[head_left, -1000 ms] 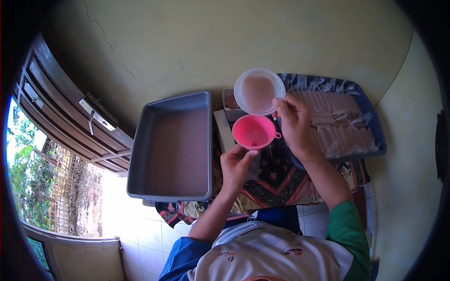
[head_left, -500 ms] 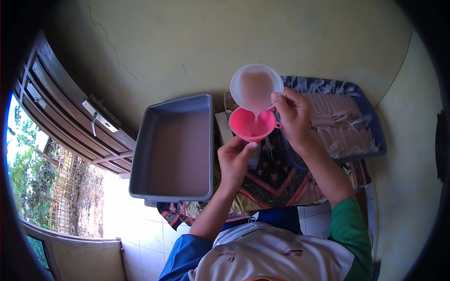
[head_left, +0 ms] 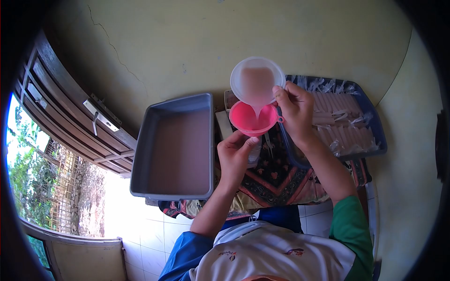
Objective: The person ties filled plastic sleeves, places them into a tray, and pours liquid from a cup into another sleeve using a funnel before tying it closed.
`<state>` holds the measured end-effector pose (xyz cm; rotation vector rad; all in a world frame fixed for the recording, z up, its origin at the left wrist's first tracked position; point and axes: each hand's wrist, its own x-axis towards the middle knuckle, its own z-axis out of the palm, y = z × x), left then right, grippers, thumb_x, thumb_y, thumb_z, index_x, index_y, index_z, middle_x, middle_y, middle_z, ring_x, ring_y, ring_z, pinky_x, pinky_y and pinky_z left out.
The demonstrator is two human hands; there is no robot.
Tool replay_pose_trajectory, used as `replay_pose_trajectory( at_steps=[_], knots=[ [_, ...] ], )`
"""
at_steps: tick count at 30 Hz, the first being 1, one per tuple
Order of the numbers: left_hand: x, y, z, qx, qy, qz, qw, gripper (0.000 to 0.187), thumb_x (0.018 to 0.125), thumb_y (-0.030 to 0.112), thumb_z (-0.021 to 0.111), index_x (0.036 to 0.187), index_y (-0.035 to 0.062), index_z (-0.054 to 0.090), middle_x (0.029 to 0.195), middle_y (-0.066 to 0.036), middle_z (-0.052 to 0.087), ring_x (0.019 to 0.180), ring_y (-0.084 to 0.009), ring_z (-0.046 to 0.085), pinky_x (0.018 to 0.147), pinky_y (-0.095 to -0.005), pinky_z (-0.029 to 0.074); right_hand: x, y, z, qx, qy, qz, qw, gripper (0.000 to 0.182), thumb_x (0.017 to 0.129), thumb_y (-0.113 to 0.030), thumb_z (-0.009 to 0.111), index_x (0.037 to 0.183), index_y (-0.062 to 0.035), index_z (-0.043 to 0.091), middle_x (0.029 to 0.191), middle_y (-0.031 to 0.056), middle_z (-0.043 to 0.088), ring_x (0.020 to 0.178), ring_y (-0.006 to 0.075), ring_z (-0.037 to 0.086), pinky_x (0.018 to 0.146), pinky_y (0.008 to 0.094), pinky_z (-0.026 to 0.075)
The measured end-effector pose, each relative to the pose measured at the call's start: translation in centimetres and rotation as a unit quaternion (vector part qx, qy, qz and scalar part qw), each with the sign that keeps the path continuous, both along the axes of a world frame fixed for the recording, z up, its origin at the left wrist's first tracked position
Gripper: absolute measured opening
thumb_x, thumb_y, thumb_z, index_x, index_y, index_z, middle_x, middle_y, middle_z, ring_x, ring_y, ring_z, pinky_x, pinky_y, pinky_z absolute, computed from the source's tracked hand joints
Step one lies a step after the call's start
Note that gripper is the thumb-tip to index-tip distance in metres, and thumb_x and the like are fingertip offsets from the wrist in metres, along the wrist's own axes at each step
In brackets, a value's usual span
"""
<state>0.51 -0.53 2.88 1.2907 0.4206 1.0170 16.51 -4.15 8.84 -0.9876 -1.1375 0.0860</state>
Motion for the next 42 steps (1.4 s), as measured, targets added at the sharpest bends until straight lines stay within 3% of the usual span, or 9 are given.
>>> replay_pose_trajectory(
  at_steps=[27, 33, 35, 42],
  knots=[
    [-0.1, 0.0, -0.1, 0.002, -0.004, -0.004, 1.0, 0.025, 0.085, 0.002, 0.071, 0.108, -0.0067, 0.067, 0.098, -0.006, 0.07, 0.09, -0.009, 0.06, 0.085, -0.0249, 0.047, -0.3, -0.2, 0.2, 0.003, 0.005, 0.005, 1.0, 0.035, 0.094, -0.01, 0.06, 0.064, -0.0027, 0.044, 0.059, -0.0064, 0.042, 0.059, 0.0002, 0.035, 0.05, 0.0213, 0.029],
    [-0.3, 0.0, 0.0, 0.009, 0.004, 0.004, 1.0, 0.024, 0.085, 0.002, 0.071, 0.108, -0.0064, 0.067, 0.097, -0.006, 0.07, 0.089, -0.0089, 0.06, 0.084, -0.0248, 0.047, -0.8, -0.3, 0.9, -0.028, 0.1, 0.02, 0.994, 0.035, 0.094, -0.014, 0.06, 0.063, -0.0032, 0.049, 0.059, -0.0014, 0.05, 0.06, 0.0044, 0.052, 0.054, 0.0211, 0.039],
    [-0.3, 0.0, 0.0, 0.008, 0.009, 0.007, 1.0, 0.024, 0.085, 0.002, 0.07, 0.107, -0.0062, 0.067, 0.096, -0.006, 0.07, 0.088, -0.0088, 0.06, 0.083, -0.0248, 0.047, -0.5, 0.0, 0.6, -0.026, 0.221, 0.093, 0.97, 0.033, 0.093, -0.014, 0.059, 0.062, -0.0047, 0.051, 0.059, 0.0004, 0.051, 0.058, 0.0095, 0.056, 0.054, 0.0242, 0.041],
    [-0.2, 0.1, -0.3, -0.006, 0.012, 0.008, 1.0, 0.022, 0.085, 0.001, 0.07, 0.105, -0.0056, 0.068, 0.093, -0.005, 0.07, 0.086, -0.0085, 0.061, 0.08, -0.0247, 0.048, -0.4, 0.1, -0.2, -0.031, 0.256, 0.114, 0.959, 0.032, 0.092, -0.012, 0.059, 0.061, -0.0058, 0.051, 0.057, 0.0, 0.05, 0.057, 0.0107, 0.055, 0.055, 0.0252, 0.041]
  ],
)
